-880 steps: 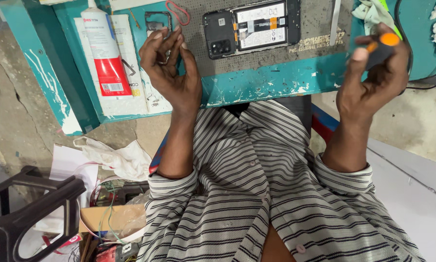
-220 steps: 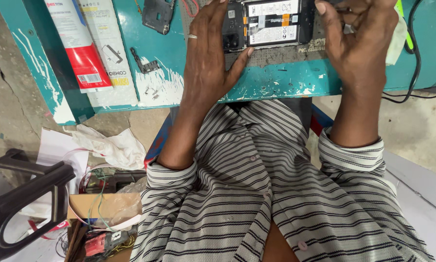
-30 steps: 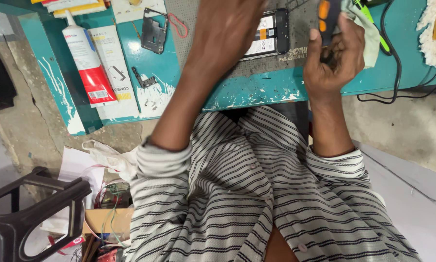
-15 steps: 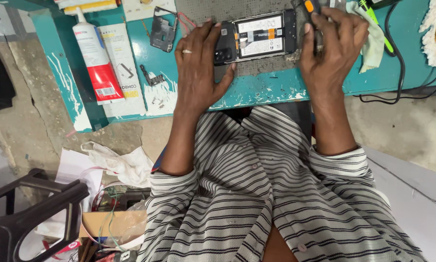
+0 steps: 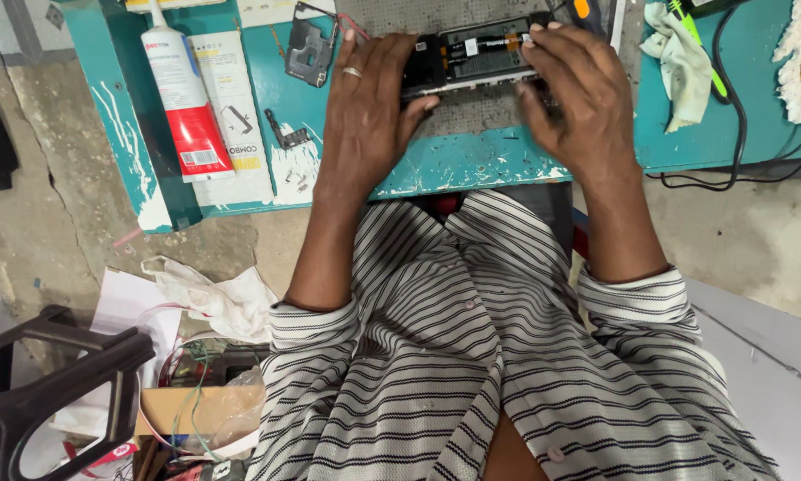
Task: The person unscrews screws from an opened smartphone lying on a repair bench using a screwdriver, then uses a thin metal pry tool to work along the edge of the phone's midframe, holding the phone steady with the other hand. Small parts and the phone back cover sit on the bench beside the work.
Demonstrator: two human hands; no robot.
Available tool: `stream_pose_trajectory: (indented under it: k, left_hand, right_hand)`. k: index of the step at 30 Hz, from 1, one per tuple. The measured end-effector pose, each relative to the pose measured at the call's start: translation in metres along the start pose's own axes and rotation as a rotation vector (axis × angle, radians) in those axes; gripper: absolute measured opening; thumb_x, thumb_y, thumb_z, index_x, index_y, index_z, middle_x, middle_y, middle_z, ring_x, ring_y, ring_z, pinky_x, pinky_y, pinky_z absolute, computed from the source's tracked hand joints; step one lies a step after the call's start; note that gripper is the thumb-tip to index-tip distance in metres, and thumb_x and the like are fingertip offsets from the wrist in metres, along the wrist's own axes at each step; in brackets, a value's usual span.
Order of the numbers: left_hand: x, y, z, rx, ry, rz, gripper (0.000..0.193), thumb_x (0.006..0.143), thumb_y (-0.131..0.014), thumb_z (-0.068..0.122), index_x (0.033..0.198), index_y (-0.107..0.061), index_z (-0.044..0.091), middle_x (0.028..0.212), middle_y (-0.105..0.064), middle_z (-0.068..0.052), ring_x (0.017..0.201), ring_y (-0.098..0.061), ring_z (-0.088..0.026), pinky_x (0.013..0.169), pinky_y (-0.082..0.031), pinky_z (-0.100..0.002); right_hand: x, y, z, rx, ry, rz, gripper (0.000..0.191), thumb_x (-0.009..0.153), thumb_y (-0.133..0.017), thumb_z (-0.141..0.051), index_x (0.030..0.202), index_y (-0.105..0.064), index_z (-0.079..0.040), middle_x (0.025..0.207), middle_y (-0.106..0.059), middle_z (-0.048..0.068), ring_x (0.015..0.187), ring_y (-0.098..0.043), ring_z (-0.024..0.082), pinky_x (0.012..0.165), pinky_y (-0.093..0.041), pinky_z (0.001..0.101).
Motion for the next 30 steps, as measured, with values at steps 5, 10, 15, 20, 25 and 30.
stream_pose_trajectory:
  k: [5,10,15,20,25,30]
  left_hand:
    - [0.004,0.009,-0.003,0.003,0.024,0.021,0.048,0.106,-0.07,0.036,0.136,-0.059,0.0,0.125,-0.067,-0.016,0.128,-0.06,-0.032,0.127,-0.026,-0.054]
    - [0.004,0.01,0.001,-0.067,0.044,0.043,0.032,0.107,-0.065,0.028,0.126,-0.063,0.002,0.126,-0.067,-0.015,0.13,-0.059,-0.033,0.125,-0.03,-0.053]
    - [0.0,0.016,0.011,-0.161,0.021,0.134,0.026,0.11,-0.063,0.025,0.128,-0.063,0.006,0.135,-0.063,-0.011,0.136,-0.057,-0.032,0.123,-0.04,-0.049]
    - [0.001,0.009,0.009,-0.229,0.038,0.086,0.039,0.095,-0.081,0.031,0.124,-0.068,0.008,0.128,-0.064,-0.009,0.12,-0.06,-0.028,0.105,-0.046,-0.043]
    - [0.006,0.007,0.005,-0.286,0.02,0.09,0.033,0.087,-0.088,0.013,0.117,-0.076,0.01,0.115,-0.073,-0.003,0.109,-0.065,-0.023,0.096,-0.05,-0.039]
    - [-0.001,0.01,0.006,-0.387,-0.007,0.13,0.029,0.086,-0.084,0.003,0.113,-0.075,0.007,0.114,-0.075,-0.006,0.113,-0.071,-0.025,0.098,-0.055,-0.037]
  right_hand:
    - [0.006,0.007,-0.008,-0.018,-0.013,0.003,0.031,0.096,-0.075,0.01,0.125,-0.07,0.0,0.129,-0.069,0.008,0.122,-0.064,0.026,0.104,-0.057,0.0377]
    - [0.004,0.014,-0.014,0.002,-0.013,0.002,0.033,0.096,-0.076,0.01,0.125,-0.069,-0.001,0.126,-0.07,0.008,0.112,-0.065,0.024,0.098,-0.058,0.0377]
    - [0.005,0.014,-0.018,0.023,-0.032,0.015,0.034,0.094,-0.076,0.01,0.125,-0.068,-0.002,0.124,-0.07,0.008,0.113,-0.065,0.026,0.097,-0.057,0.0385]
    - [0.006,0.011,-0.02,0.058,-0.043,0.019,0.032,0.096,-0.076,0.008,0.125,-0.068,-0.002,0.124,-0.07,0.009,0.114,-0.065,0.027,0.097,-0.056,0.0391]
    - [0.006,0.012,-0.02,0.101,-0.051,0.031,0.03,0.097,-0.075,0.009,0.125,-0.068,-0.001,0.123,-0.071,0.01,0.111,-0.066,0.028,0.095,-0.056,0.0373]
    - [0.001,0.013,-0.019,0.182,-0.076,0.05,0.028,0.097,-0.077,0.007,0.123,-0.068,0.0,0.123,-0.07,0.012,0.114,-0.066,0.029,0.097,-0.056,0.038]
Point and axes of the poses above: each hand's wrist, its own x-axis towards the middle knuckle, its own y-axis out of the back of the hand, z = x × y, the point moved 10 cm from there along x, towards the middle knuckle
